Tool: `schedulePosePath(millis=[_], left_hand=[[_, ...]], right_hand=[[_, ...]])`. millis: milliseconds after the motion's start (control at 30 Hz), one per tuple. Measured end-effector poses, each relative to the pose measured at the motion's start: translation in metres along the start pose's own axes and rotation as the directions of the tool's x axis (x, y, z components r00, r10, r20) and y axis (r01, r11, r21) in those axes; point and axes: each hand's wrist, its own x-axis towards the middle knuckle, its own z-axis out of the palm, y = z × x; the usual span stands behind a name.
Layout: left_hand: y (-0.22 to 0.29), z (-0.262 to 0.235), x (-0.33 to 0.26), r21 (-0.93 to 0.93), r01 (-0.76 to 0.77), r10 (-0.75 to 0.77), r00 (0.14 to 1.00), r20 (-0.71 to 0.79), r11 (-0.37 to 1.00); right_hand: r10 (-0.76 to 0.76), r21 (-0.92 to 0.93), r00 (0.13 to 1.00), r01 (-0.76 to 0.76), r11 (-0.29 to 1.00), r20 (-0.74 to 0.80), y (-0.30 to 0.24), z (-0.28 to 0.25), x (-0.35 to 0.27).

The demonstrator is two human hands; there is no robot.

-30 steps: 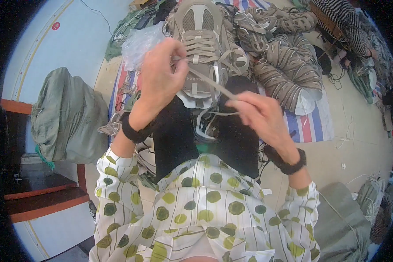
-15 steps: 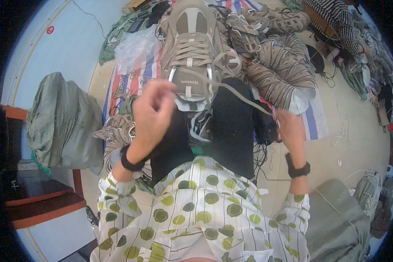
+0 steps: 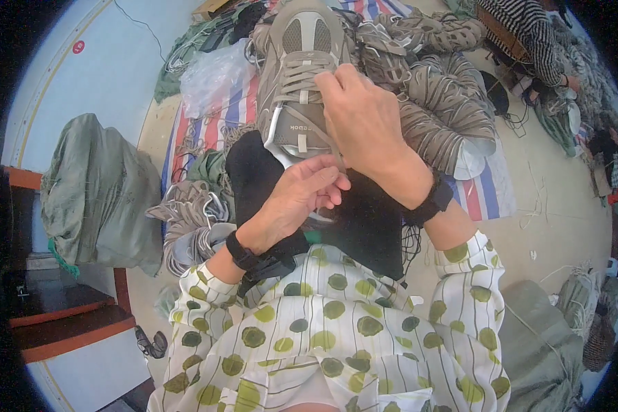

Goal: Threading laces through the eyelets of shoe uppers in a shoe manufacturing facility.

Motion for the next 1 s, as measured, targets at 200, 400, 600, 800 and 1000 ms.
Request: schedulePosePath(millis=[200, 400, 600, 800, 1000], left_hand=[[0.003, -0.008, -0.015, 0.523, -0.18, 0.229, 0.973, -0.029, 0.833], [0.006, -0.022, -0.029, 0.904, -0.419, 0.651, 0.712, 0.265, 0.09], [0.022, -0.019, -0.039, 0.887, -0.361, 0.526, 0.834, 0.169, 0.288], [0.055, -0.042, -0.066, 0.938, -0.279, 0.527, 0.839, 0.136, 0.203], [0.043, -0.034, -0.068, 0.933, -0.348, 0.562, 0.792, 0.239, 0.093]], right_hand=[[0.201, -0.289, 0.961, -0.141, 0.947, 0.19, 0.029, -0.02, -0.02], [0.182, 0.149, 0.983, -0.177, 0.973, -0.021, 0.03, -0.015, -0.018], [0.053, 0.077, 0.998, -0.05, 0.996, -0.034, 0.014, 0.005, -0.004], [-0.002, 0.06, 1.0, 0.004, 0.998, -0.024, 0.011, -0.005, -0.003], [-0.016, -0.124, 1.0, 0.016, 0.992, 0.004, -0.002, 0.001, 0.003]])
